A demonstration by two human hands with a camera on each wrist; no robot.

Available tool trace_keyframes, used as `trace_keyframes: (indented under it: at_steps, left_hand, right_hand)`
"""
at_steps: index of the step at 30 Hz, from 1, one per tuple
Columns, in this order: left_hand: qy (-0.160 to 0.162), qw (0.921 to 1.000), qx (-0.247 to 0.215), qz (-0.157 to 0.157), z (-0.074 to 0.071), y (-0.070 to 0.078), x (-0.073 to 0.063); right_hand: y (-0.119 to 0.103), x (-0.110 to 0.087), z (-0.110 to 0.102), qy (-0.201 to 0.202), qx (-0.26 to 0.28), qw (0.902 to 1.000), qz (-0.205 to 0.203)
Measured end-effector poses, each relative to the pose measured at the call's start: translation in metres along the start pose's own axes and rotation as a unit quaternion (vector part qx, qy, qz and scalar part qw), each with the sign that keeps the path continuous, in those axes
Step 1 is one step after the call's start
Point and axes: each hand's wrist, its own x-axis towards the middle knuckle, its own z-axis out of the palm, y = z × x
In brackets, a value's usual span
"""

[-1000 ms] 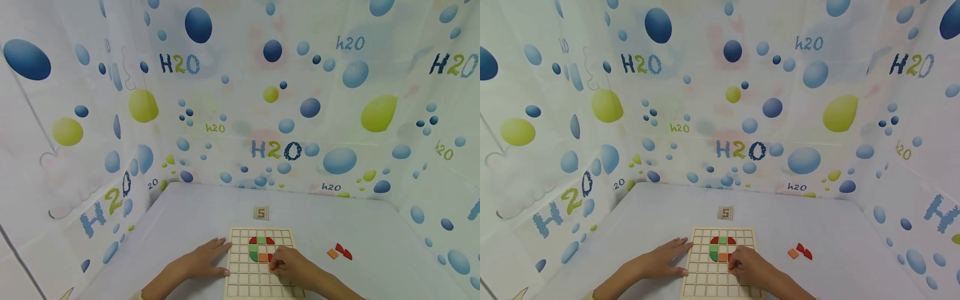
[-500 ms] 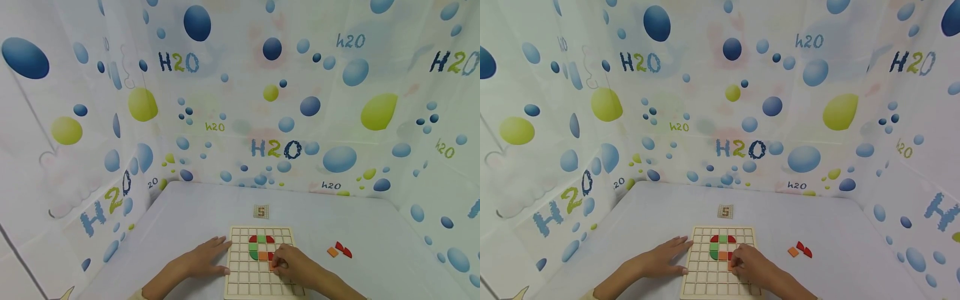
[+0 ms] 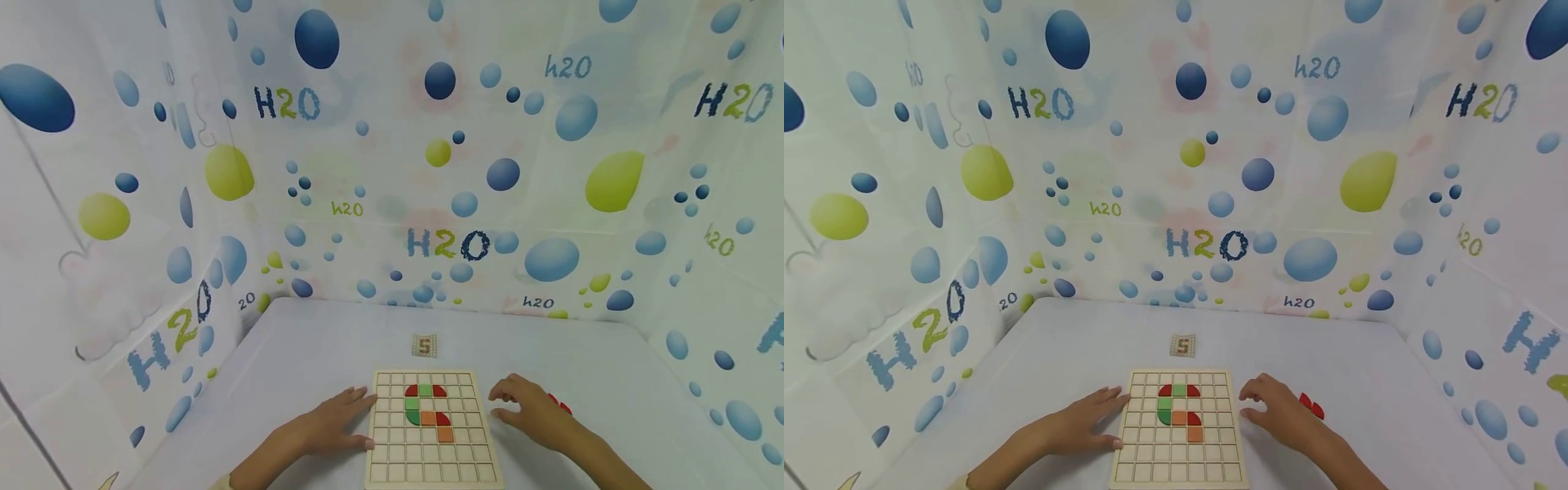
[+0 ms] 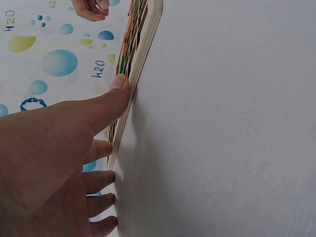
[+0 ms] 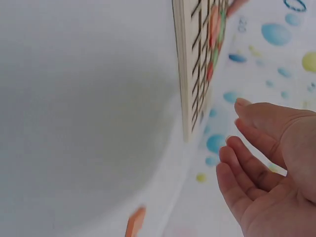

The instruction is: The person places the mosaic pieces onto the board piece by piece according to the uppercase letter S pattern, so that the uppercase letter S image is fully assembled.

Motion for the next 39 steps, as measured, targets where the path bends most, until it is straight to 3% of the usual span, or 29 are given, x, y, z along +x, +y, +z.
trace_keyframes:
  at_steps: [5,10,15,39]
  left_hand:
    - [-0.002,1.0,-0.003,-0.004,0.0,-0.001,0.0]
    - [-0.002,0.9999,-0.011,-0.007,0.0,-0.001,-0.001]
    - [-0.004,0.9999,-0.011,-0.007,0.002,-0.002,0.0]
    - [0.002,0.9999,-0.014,-0.004,0.003,-0.005,0.001]
  right_hand:
    - [0.033,-0.013,-0.025,0.023,-0.008,0.9994,0.023]
    - [0.069,-0.025,-0.043,0.011,-0.001,0.9941,0.108]
    - [0.094,-0.035,-0.047,-0.025,0.014,0.9821,0.186]
    - [0.098,-0.038,-0.045,-0.03,-0.035,0.9759,0.213]
